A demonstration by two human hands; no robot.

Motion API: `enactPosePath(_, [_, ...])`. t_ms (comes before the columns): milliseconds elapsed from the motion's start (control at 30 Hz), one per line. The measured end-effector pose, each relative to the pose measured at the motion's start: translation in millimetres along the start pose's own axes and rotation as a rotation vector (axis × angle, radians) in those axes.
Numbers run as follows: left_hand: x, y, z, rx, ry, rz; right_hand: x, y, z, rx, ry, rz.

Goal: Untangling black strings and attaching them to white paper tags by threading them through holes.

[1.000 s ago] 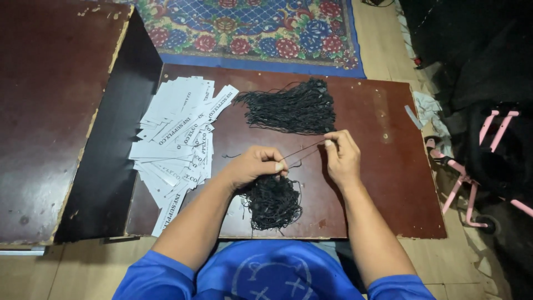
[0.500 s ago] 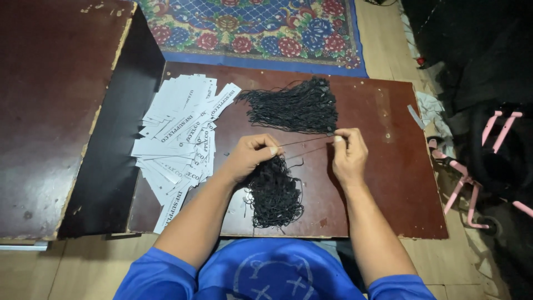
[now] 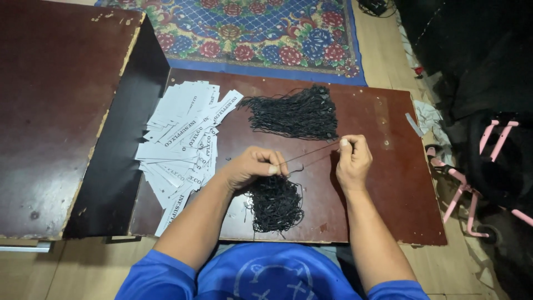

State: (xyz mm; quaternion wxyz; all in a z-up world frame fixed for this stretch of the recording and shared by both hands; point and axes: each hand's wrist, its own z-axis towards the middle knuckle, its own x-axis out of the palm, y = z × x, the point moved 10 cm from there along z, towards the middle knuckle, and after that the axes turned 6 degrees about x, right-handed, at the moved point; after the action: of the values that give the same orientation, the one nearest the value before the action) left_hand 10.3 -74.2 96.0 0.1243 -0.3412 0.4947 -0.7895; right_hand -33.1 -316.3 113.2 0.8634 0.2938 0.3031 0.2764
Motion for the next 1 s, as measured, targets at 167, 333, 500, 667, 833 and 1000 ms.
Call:
enactPosePath(167, [-5.4, 14.5, -5.0, -0.202, -0.003, 0.139, -14.7, -26.7, -2.0, 0.165, -0.103, 0.049])
enactPosePath(333, [-16.6, 24.1, -4.8, -0.157, -0.069, -0.072, 5.5, -21.6, -5.2, 0.149, -0.005, 0.031])
enactPosePath(500, [-13.5, -8.1, 0.2, 0.074, -0.064, -0.030, 20.6, -6.9, -8.5, 0.068, 0.127, -0.057])
enactPosePath(667, [-54.9, 3.6, 4.9, 0.152, -0.204, 0.557, 20.3, -13.2, -7.7, 0.072, 0.133, -0.080])
enactPosePath(833, [-36.0, -17.8, -1.9, 0.142, -0.233, 0.171, 11.8, -11.5, -7.6, 0.042, 0.072, -0.045])
enactPosePath(1000, [-38.5, 13.0, 0.8, -0.061, -0.171, 0.148, -3.5, -12.3, -1.6, 0.054, -0.024, 0.002])
